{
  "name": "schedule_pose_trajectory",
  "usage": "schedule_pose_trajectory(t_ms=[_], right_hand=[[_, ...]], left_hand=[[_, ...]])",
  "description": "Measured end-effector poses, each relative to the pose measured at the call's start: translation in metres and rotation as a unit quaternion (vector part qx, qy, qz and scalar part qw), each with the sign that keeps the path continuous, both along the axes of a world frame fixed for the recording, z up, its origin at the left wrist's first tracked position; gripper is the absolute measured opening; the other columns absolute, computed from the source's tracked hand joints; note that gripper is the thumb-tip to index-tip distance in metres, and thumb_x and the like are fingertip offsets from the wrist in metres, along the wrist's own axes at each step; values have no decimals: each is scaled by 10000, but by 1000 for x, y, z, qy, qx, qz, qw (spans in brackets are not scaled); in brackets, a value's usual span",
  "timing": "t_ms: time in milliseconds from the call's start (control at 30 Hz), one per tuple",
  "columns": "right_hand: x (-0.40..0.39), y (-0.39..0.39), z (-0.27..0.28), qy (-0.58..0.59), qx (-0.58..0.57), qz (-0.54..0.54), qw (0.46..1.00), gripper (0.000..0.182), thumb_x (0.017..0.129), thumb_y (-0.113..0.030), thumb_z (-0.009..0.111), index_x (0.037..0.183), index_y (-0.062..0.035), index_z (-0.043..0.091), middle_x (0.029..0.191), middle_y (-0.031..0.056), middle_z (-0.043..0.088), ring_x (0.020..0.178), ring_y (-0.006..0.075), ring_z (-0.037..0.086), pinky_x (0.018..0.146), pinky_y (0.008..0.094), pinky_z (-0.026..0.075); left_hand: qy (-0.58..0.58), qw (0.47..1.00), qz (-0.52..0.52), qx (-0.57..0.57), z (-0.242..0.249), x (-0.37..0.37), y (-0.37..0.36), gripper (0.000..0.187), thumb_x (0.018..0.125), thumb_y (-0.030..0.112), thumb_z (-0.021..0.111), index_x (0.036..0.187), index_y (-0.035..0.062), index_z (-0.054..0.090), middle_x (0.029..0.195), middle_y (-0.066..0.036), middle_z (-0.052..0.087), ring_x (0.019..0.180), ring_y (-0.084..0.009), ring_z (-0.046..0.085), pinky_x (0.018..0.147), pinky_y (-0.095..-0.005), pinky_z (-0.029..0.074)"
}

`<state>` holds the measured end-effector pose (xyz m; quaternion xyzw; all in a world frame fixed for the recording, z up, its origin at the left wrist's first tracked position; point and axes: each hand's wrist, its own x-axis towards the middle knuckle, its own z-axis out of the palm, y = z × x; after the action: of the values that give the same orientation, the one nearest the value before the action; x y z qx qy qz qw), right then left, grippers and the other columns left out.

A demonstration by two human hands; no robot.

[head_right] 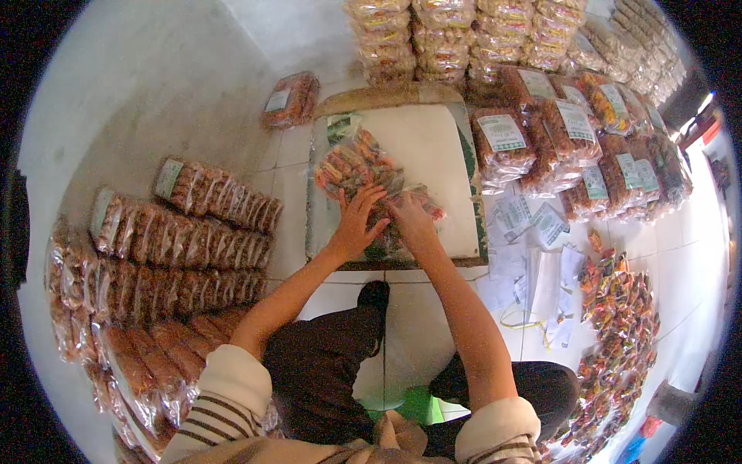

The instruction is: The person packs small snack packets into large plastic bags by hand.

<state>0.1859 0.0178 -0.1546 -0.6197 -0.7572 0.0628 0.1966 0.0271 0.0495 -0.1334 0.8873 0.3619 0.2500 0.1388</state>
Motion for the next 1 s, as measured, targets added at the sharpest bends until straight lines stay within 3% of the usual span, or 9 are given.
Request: schedule_pose_trajectory(t_ms=[267, 367, 433, 567, 633, 733, 833, 933, 1000], right_hand=[[-8, 8, 16, -190, -43, -10, 981, 468, 657, -87, 640, 1096, -180, 508, 1028, 139, 459, 977, 296, 507, 641, 325, 524], [-9, 9, 23, -147, -139, -33, 979, 411, 702, -104, 599, 1090, -192, 499, 1014, 133, 461, 954, 303, 519, 620, 335, 526], [-3, 6, 16, -113, -53, -39, 991, 330, 752, -103, 528, 1068, -195, 495, 990, 131, 460, 953, 331, 520, 581, 349, 524], [11, -7, 6, -51, -36, -31, 998, 335, 780, -97, 468, 1107, -170, 484, 1015, 149, 464, 969, 355, 505, 639, 373, 507], [13, -13, -9, 121, 138, -15, 983, 427, 747, -47, 482, 1168, -116, 451, 1059, 177, 480, 964, 359, 495, 743, 394, 466], [7, -19, -21, 220, 120, -113, 961, 495, 712, 2, 492, 1199, -57, 425, 1088, 184, 500, 960, 342, 493, 831, 400, 408], [4, -16, -35, 314, 133, -114, 933, 488, 687, 33, 503, 1167, -39, 453, 1063, 170, 528, 966, 333, 495, 843, 399, 399], [-2, -18, -31, 382, 76, -168, 905, 404, 719, 29, 509, 1116, -41, 492, 1035, 150, 544, 969, 321, 497, 847, 396, 393], [-5, -22, -18, 351, 118, -147, 917, 355, 743, 21, 507, 1092, -42, 502, 1031, 150, 546, 971, 316, 497, 847, 394, 394]], left_hand=[[-14, 1000, 4, 1, -6, -3, 3, 472, 824, 318, 533, 1215, 100, 384, 1247, -88, 403, 1211, -267, 328, 1004, -573, -4], [-24, 1000, 6, -7, -6, -4, 3, 475, 826, 321, 527, 1226, 115, 374, 1251, -79, 404, 1214, -264, 327, 1004, -574, -19], [-26, 1000, 8, -11, -5, -3, 1, 476, 825, 321, 529, 1226, 117, 375, 1250, -78, 404, 1212, -264, 330, 1003, -575, -15], [-5, 1000, 9, -8, -2, -2, 1, 468, 830, 319, 525, 1229, 125, 376, 1258, -81, 392, 1206, -261, 335, 1004, -573, -1], [-2, 1000, 9, -3, -5, -2, 0, 467, 830, 316, 525, 1230, 126, 377, 1260, -81, 389, 1206, -258, 334, 1003, -575, 1], [-6, 1000, 23, 19, 0, -1, 0, 468, 847, 347, 498, 1237, 120, 373, 1252, -70, 379, 1203, -227, 334, 1012, -553, 12], [-60, 998, 32, -14, 8, 2, 7, 463, 852, 350, 486, 1248, 134, 383, 1274, -59, 369, 1217, -249, 311, 998, -567, 13], [-22, 989, 105, 101, 12, 10, 25, 432, 856, 361, 466, 1247, 187, 413, 1315, -54, 338, 1253, -304, 237, 954, -624, 24], [56, 971, 159, 168, 13, 16, 35, 396, 860, 378, 445, 1235, 253, 439, 1356, -49, 295, 1272, -360, 159, 899, -691, 27]])
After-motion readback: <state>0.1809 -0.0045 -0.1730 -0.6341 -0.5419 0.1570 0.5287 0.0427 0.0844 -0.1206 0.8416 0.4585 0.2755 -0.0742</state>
